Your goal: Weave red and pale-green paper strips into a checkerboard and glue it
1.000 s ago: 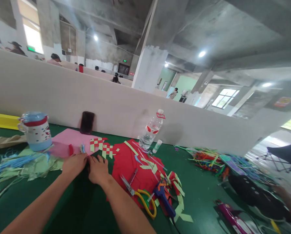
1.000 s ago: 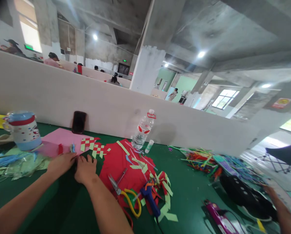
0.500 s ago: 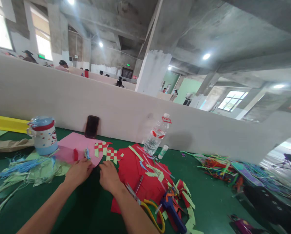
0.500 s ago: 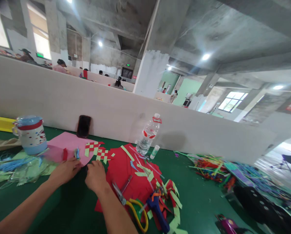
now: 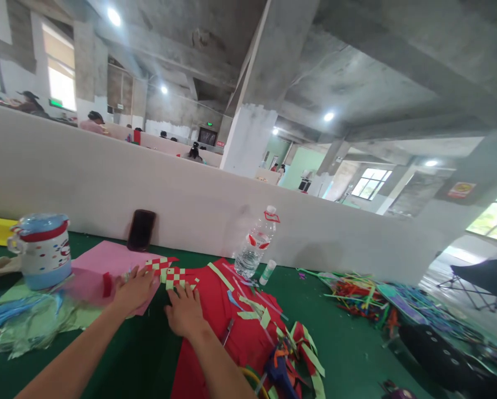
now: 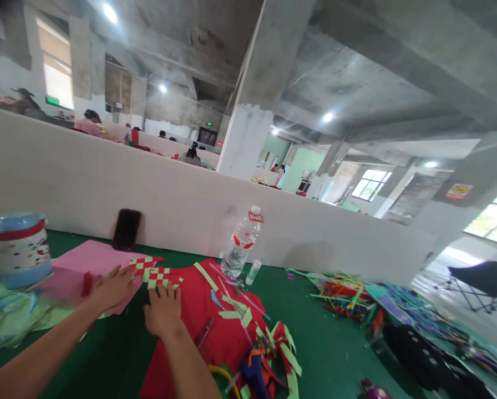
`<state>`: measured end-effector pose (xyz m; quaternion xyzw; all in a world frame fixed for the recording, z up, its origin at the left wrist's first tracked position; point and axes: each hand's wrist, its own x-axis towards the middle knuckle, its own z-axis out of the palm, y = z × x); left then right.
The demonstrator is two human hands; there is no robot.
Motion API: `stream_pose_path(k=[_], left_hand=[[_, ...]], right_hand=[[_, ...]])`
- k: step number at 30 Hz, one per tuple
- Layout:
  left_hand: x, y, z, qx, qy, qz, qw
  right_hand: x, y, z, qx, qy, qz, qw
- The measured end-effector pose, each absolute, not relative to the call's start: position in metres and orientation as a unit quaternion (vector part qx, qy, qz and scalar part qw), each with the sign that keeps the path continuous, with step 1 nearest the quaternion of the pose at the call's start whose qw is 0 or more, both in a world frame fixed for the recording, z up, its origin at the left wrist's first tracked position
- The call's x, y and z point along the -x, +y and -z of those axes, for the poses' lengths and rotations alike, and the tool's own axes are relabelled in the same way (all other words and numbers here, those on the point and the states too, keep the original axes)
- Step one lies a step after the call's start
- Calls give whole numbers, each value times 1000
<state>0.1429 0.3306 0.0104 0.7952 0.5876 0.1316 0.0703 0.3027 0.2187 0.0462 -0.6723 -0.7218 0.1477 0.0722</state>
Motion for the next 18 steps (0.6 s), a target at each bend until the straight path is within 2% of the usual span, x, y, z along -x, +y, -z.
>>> stream_pose_path(k=[10,18], left_hand=[[-147,389,-14,-743,659,-90,78],[-143,411,-7,-708,678,-129,148]], right_hand=[[-304,144,-69,611,-757,-205,108],[-302,130,-42,600,-752,-234,141]])
